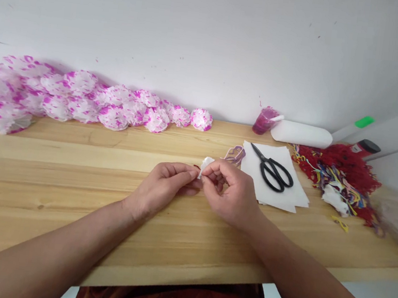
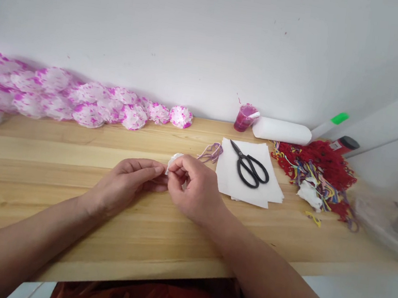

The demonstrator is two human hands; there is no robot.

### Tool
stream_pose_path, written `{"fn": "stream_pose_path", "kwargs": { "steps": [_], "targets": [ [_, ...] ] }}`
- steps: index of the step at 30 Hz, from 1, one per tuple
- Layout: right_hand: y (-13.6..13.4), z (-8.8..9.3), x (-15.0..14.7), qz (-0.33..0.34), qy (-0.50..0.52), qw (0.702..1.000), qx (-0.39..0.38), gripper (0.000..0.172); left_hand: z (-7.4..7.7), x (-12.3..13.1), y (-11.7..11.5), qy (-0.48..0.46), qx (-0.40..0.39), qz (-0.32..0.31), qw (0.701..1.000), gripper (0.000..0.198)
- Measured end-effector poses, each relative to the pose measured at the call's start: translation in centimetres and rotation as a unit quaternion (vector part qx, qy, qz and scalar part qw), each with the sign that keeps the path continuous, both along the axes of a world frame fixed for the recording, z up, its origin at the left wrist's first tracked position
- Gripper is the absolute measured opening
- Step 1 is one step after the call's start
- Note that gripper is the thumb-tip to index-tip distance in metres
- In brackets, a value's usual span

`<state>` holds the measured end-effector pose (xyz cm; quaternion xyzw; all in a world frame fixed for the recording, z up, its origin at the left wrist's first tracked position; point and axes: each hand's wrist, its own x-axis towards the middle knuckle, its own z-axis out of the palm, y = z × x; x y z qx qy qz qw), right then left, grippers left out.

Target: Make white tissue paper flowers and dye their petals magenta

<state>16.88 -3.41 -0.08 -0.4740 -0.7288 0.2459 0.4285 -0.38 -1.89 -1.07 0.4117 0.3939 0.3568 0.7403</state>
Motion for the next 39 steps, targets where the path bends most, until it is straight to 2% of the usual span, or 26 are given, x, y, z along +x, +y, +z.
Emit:
{"fn": "stream_pose_path", "kwargs": {
  "steps": [9,13,21,39],
  "targets": [
    [0.15,-0.09,0.14,0.002,0.027,0.999,-0.035,0.016,-0.34,-0.19,0.22,-0.003,0.000,0.005,1.000,0.023],
    [0.20,-0.16,0.11,0.005,0.046,0.998,-0.044,0.010,-0.32,-0.20,0.31,0.002,0.006,0.004,1.000,0.023],
    [0.32,0.00,0.09,0.014,0.076,0.993,-0.088,0.011,-0.11,-0.16,0.27,0.009,0.008,0.008,1.000,0.022],
    [0.40,-0.35,0.35,0.011,0.093,0.989,-0.115,0.013,0.03,-0.15,0.29,0.016,0.010,0.007,1.000,0.023]
  ]
}}
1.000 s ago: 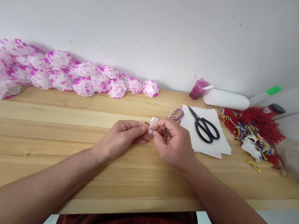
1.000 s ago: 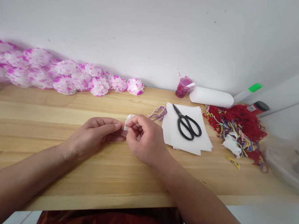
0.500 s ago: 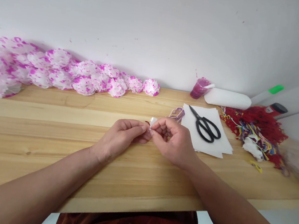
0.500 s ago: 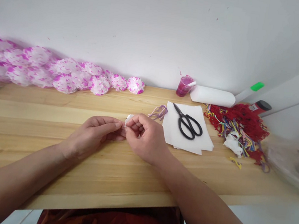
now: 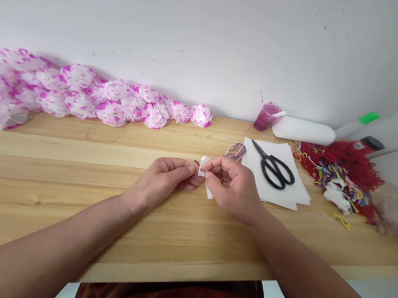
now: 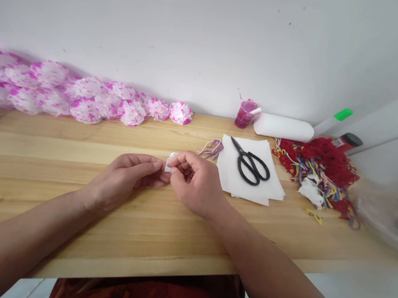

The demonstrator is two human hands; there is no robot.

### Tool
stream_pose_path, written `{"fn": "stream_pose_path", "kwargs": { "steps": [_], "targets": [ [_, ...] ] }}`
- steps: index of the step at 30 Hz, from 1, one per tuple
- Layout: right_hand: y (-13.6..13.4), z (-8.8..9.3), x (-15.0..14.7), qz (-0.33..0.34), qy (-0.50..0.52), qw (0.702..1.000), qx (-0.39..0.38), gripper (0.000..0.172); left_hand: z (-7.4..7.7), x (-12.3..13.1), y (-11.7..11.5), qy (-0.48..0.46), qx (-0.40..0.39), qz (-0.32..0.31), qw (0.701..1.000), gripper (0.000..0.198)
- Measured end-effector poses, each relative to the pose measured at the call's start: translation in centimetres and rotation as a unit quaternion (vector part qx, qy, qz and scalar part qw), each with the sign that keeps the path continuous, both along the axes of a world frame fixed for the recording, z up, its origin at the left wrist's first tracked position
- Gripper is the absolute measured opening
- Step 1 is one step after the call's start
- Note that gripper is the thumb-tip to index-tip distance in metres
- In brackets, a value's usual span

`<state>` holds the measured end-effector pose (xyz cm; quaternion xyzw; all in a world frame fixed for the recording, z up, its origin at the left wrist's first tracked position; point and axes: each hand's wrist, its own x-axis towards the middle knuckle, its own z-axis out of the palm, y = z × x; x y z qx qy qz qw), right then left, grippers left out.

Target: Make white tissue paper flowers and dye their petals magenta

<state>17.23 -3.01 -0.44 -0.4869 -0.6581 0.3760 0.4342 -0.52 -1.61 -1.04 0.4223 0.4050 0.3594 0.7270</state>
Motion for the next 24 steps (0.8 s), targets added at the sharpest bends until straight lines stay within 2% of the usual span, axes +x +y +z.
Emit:
{"fn": "stream_pose_path", "kwargs": {
  "steps": [6,12,24],
  "targets": [
    [0.07,-0.16,0.02,0.000,0.004,1.000,0.006,0.011,-0.08,0.08,0.01,-0.005,-0.008,0.007,1.000,0.022],
    [0.12,-0.15,-0.08,-0.006,-0.016,1.000,0.010,0.007,-0.50,-0.19,-0.07,0.003,0.026,-0.004,1.000,0.021],
    [0.12,-0.18,0.08,0.012,-0.016,1.000,0.010,0.011,-0.47,-0.30,-0.01,0.018,0.028,-0.008,0.999,0.020]
  ]
}}
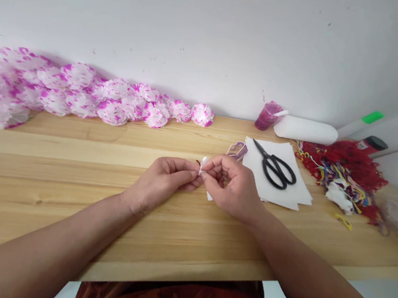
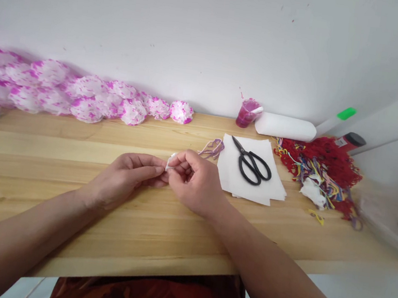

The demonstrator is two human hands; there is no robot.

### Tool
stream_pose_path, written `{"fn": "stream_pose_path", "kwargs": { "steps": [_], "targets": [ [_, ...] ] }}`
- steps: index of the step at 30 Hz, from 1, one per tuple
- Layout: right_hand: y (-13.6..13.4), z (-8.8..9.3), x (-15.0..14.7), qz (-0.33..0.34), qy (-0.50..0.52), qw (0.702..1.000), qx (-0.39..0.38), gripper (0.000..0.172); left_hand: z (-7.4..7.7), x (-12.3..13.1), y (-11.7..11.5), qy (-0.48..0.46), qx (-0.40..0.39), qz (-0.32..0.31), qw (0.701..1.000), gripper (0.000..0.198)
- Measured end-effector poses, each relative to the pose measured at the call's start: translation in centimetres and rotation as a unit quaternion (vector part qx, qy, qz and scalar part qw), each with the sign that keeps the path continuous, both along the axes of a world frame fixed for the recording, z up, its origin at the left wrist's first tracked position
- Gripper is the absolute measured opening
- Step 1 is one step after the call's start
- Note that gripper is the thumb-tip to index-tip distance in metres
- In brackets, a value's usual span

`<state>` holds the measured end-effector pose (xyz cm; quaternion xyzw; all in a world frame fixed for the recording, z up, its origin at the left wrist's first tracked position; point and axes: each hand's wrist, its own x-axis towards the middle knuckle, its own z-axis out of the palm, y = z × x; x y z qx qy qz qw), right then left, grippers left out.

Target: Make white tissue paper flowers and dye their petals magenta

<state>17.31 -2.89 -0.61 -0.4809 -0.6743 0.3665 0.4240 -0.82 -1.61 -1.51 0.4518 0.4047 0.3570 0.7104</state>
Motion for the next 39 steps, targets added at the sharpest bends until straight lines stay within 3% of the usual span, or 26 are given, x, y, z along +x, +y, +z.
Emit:
{"fn": "stream_pose_path", "kwargs": {
  "steps": [39],
  "targets": [
    [-0.11,0.00,0.02,-0.006,0.008,1.000,-0.006,0.009,0.32,-0.16,0.10,0.040,0.016,-0.023,0.999,0.024]
  ]
}}
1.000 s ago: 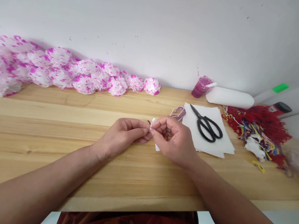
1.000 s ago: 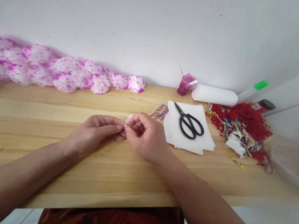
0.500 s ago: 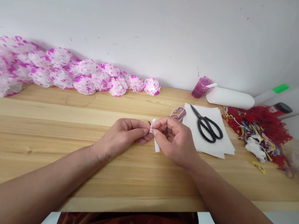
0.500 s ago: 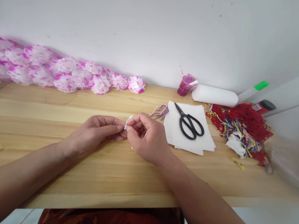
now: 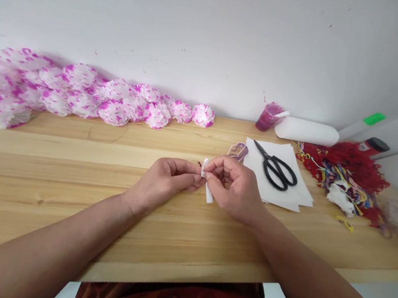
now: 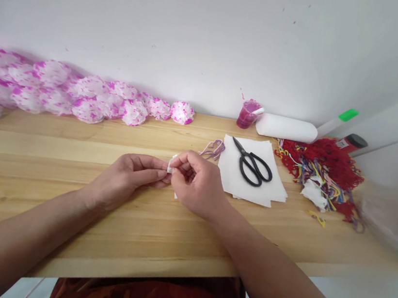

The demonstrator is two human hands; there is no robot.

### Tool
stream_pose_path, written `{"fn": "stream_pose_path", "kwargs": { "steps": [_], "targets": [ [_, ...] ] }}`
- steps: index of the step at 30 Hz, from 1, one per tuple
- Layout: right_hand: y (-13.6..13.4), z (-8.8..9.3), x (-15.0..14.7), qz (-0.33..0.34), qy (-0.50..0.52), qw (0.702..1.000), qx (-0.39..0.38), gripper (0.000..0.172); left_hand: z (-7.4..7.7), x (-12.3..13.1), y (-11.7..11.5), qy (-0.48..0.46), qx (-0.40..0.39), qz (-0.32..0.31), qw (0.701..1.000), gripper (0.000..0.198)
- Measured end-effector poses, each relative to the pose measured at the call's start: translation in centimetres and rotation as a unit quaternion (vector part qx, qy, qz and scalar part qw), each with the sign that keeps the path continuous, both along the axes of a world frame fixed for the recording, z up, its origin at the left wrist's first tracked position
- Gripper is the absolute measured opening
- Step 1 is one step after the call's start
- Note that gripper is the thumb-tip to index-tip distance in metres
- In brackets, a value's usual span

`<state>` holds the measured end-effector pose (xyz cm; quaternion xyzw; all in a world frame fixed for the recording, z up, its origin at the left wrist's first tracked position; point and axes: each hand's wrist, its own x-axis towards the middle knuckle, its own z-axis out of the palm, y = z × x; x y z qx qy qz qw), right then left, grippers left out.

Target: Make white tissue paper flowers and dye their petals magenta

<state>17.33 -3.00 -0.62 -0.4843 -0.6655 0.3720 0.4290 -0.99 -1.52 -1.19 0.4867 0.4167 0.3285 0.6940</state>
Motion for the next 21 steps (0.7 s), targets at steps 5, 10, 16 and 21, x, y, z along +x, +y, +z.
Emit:
{"fn": "stream_pose_path", "kwargs": {
  "steps": [5,10,16,21],
  "targets": [
    [0.02,-0.08,-0.12,-0.002,0.002,1.000,0.004,0.009,0.10,0.05,-0.03,0.014,0.006,0.002,1.000,0.025],
    [0.04,-0.16,-0.17,0.002,0.002,1.000,0.009,0.010,0.01,0.10,-0.06,0.030,0.018,0.011,0.999,0.025],
    [-0.26,0.35,-0.27,-0.009,-0.013,0.999,0.045,0.007,-0.08,0.20,-0.02,0.012,0.012,0.023,1.000,0.026],
    [-0.32,0.51,-0.21,-0.013,-0.038,0.996,0.082,0.008,0.00,0.26,0.04,0.007,0.008,0.023,1.000,0.028]
  ]
}}
